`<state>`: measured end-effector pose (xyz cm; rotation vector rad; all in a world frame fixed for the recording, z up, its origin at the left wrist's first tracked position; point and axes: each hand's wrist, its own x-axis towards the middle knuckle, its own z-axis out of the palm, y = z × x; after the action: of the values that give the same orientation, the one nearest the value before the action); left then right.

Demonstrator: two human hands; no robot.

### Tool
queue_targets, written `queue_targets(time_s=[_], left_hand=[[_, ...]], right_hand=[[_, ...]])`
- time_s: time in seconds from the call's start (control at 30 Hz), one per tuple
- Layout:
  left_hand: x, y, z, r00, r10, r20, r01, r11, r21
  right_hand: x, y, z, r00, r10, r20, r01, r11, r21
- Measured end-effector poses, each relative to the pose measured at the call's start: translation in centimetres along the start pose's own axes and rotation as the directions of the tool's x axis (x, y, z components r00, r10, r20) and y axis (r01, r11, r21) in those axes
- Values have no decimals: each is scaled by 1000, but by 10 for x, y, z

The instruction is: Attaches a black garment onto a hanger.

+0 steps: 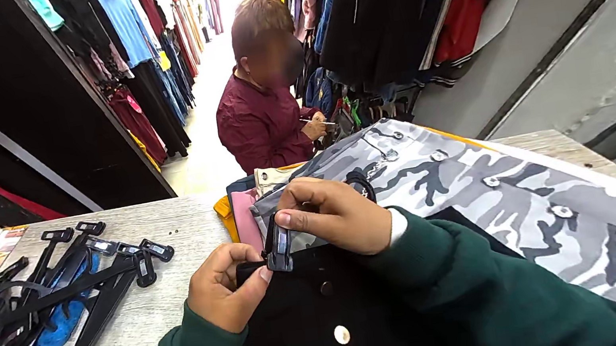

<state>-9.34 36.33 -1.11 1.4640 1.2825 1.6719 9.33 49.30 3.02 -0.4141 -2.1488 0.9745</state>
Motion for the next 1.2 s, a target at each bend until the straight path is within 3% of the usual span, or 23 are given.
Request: queue_targets(time_s=[0.13, 0.4, 0.5, 0.6, 0.73, 0.8, 0.87, 0.93, 1.03, 1.1, 1.2], left_hand=[[3, 4, 1, 989, -143, -39, 141, 989, -35], [2, -2, 4, 993, -70, -92, 71, 997, 6], [8, -3, -1, 986, -151, -72, 154, 987, 39], [14, -13, -5, 974, -227, -14, 226, 961, 161], [20, -37, -24, 998, -67, 18, 54, 913, 404], [28, -28, -34, 1000, 0, 25, -11, 894, 448], [36, -13, -33, 985, 95, 142, -154, 855, 496], [45, 11, -10, 914, 192, 358, -365, 772, 520], [60, 55, 62, 710, 264, 653, -616, 682, 395], [68, 71, 120, 622, 153, 768, -613, 706, 356], [78, 48, 191, 519, -60, 853, -534, 756, 378]], right_hand=[[-1, 2, 3, 999, -37, 35, 39, 998, -54], [-4, 2, 14, 977, -117, 177, 156, 960, -231], [-4, 6, 18, 987, -63, 150, 101, 961, -259], [0, -5, 7, 984, -127, 122, 155, 953, -261], [-6, -55, -65, 969, -247, 13, 237, 912, -334], [-23, -71, -106, 961, -244, -130, 180, 909, -377], [-46, -70, -136, 964, -155, -218, 54, 911, -408], [-70, -58, -156, 979, 17, -204, -120, 857, -501], [-97, -34, -170, 927, 367, -81, -345, 745, -570], [-102, -15, -174, 842, 538, -19, -455, 692, -560], [-100, 6, -174, 809, 586, 52, -481, 710, -515]])
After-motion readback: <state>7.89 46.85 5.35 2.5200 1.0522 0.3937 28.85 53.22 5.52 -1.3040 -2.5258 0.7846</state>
